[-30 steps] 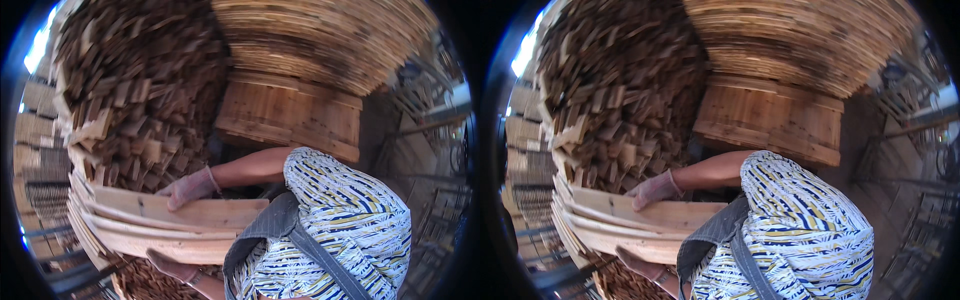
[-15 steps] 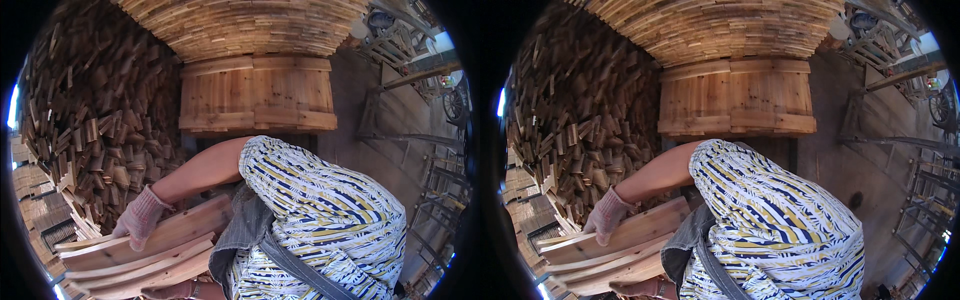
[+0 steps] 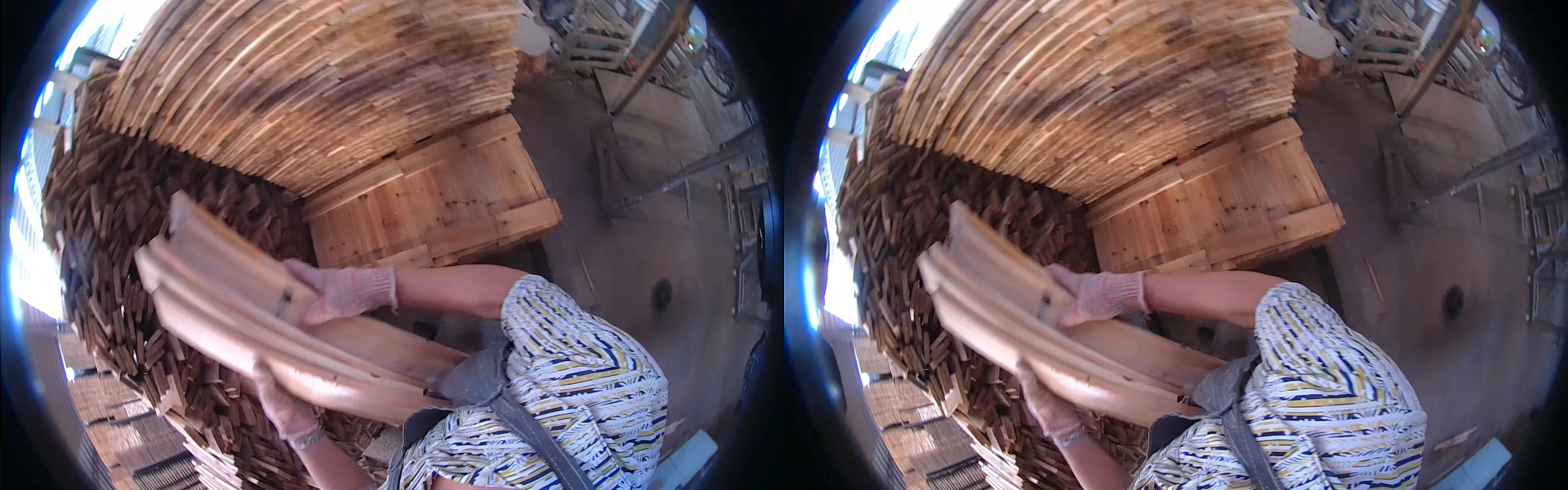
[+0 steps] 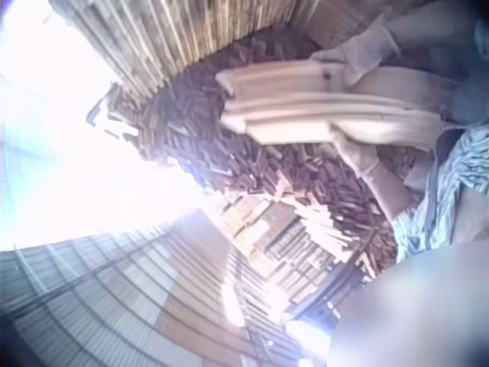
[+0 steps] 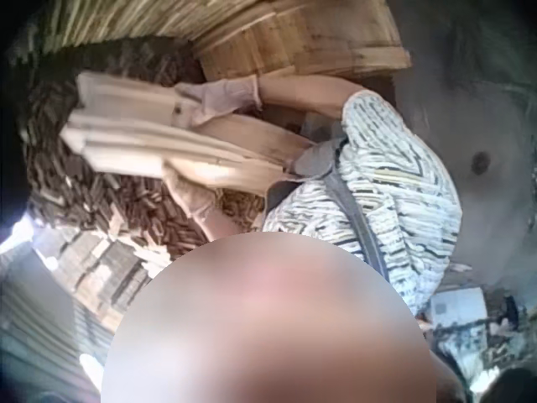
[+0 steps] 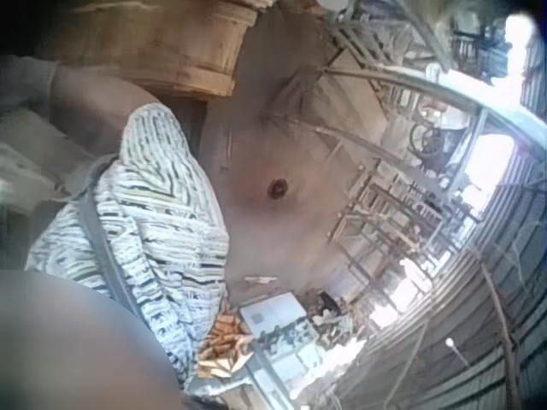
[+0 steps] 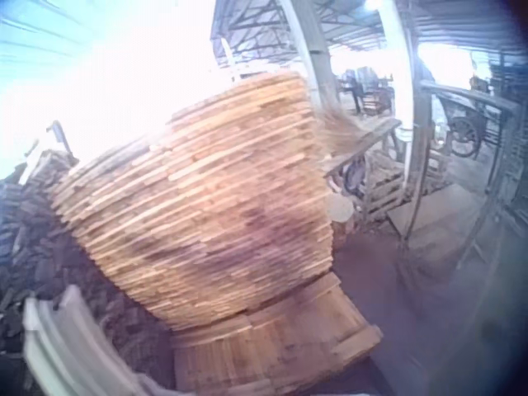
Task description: The person repeatedly picks up small wooden planks from a large pile and places them onto a growing stack. They handle the planks by hand, arranging them in layers to build a neat pile within a warehouse environment.
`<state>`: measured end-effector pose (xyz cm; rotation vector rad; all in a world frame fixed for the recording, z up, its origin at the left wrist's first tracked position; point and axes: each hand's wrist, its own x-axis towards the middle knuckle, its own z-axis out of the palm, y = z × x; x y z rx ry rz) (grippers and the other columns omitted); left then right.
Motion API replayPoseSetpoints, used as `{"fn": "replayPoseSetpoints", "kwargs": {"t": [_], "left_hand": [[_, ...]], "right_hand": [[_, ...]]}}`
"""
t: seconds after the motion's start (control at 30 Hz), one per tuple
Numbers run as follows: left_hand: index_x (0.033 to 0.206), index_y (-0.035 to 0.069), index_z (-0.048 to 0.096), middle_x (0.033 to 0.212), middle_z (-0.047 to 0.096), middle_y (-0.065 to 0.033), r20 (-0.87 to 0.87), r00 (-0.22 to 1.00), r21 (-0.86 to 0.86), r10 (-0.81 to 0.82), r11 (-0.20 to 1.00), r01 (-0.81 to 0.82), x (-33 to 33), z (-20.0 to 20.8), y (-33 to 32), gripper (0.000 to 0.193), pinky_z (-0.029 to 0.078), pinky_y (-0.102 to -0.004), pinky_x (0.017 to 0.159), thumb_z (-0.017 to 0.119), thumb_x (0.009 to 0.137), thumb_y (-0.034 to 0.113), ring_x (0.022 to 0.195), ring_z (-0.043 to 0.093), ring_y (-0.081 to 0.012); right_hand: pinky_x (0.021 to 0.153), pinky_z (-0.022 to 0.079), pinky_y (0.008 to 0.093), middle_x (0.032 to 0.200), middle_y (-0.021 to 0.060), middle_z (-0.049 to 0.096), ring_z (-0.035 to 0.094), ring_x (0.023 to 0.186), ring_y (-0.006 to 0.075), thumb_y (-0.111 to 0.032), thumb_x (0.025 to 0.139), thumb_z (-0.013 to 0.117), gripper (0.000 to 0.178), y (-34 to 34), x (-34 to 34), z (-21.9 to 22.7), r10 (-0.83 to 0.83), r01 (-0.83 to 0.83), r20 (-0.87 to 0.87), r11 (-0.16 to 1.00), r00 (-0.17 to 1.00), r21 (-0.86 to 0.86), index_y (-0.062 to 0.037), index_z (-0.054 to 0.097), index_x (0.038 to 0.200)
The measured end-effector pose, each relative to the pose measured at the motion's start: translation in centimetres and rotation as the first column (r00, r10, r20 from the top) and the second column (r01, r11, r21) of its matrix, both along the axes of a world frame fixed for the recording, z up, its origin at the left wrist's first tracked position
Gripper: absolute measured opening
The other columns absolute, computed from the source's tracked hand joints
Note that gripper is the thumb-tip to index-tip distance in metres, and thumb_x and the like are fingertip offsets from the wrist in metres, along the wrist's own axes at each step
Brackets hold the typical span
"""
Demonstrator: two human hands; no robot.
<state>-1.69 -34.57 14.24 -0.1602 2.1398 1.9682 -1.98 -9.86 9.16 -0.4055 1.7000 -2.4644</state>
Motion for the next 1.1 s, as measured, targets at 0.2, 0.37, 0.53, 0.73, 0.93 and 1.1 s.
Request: {"fn": "replayPoseSetpoints", "kwargs": {"t": [0.2,0.37,0.53,0.73,0.93,1.1], "left_hand": [[0.149,0.004,0.038,0.135,0.051,-0.0193,0.194,0.876,0.344,-0.443,0.866,0.362,-7.5,-10.7,7.3,0.101,0.045,-0.0544,0.112,0.086,0.072,0.049,0.128,0.051,-0.0377],[0.145,0.004,0.044,0.134,0.058,-0.0119,0.383,0.601,0.692,-0.702,0.648,0.316,-11.3,-21.6,15.3,0.081,0.049,-0.0469,0.108,0.082,0.082,0.037,0.125,0.057,-0.0294],[0.142,0.002,0.047,0.131,0.061,-0.0137,0.519,0.627,0.615,-0.581,0.763,0.198,-13.5,-33.0,23.5,0.055,0.055,-0.0426,0.100,0.069,0.095,0.020,0.119,0.062,-0.0274],[0.156,0.000,0.016,0.138,0.056,-0.0172,0.580,0.552,0.201,-0.599,0.762,0.616,-16.5,-44.0,28.8,0.079,0.059,-0.0392,0.090,0.066,0.095,0.012,0.116,0.065,-0.0269],[0.159,0.004,0.009,0.161,0.019,-0.0315,0.552,0.668,-0.747,-0.499,0.060,0.662,-12.9,-42.5,36.6,0.138,0.018,-0.0575,0.121,0.084,0.061,0.066,0.151,0.015,-0.0461],[0.159,0.005,0.014,0.154,0.033,-0.0305,0.488,0.703,-0.726,-0.517,0.208,0.656,-15.1,-45.2,33.9,0.135,0.030,-0.0535,0.117,0.086,0.059,0.061,0.143,0.035,-0.0433]], "right_hand": [[0.110,0.043,0.0374,0.143,0.0306,0.050,0.054,0.131,0.0321,-0.040,0.080,0.080,0.116,6.4,1.7,-3.9,-0.402,0.065,0.441,0.794,0.802,0.605,0.0060,0.007,0.157],[0.090,0.054,0.0464,0.114,0.0343,0.064,0.066,0.109,0.0420,-0.044,0.081,0.073,0.095,12.2,3.2,-14.0,-0.645,0.226,0.400,0.668,0.651,0.709,0.0069,0.026,0.146],[0.103,0.047,0.0420,0.136,0.0331,0.056,0.058,0.125,0.0402,-0.046,0.083,0.074,0.103,19.4,3.3,-14.1,-0.747,0.100,0.426,0.544,0.510,0.833,-0.0013,0.018,0.158],[0.097,0.052,0.0445,0.132,0.0298,0.060,0.063,0.117,0.0416,-0.037,0.085,0.069,0.096,24.9,5.3,-21.0,-0.891,-0.195,0.369,0.326,0.265,0.925,-0.0110,0.014,0.160],[0.098,0.052,0.0474,0.133,0.0241,0.055,0.061,0.118,0.0430,-0.032,0.089,0.068,0.094,27.5,8.8,-31.8,-0.975,-0.400,0.131,0.051,0.177,0.915,-0.0135,0.011,0.162],[0.105,0.046,0.0486,0.144,0.0240,0.045,0.054,0.130,0.0382,-0.034,0.086,0.072,0.096,28.4,8.3,-33.6,-0.972,-0.385,0.183,0.113,0.149,0.916,-0.0124,0.015,0.161]]}}
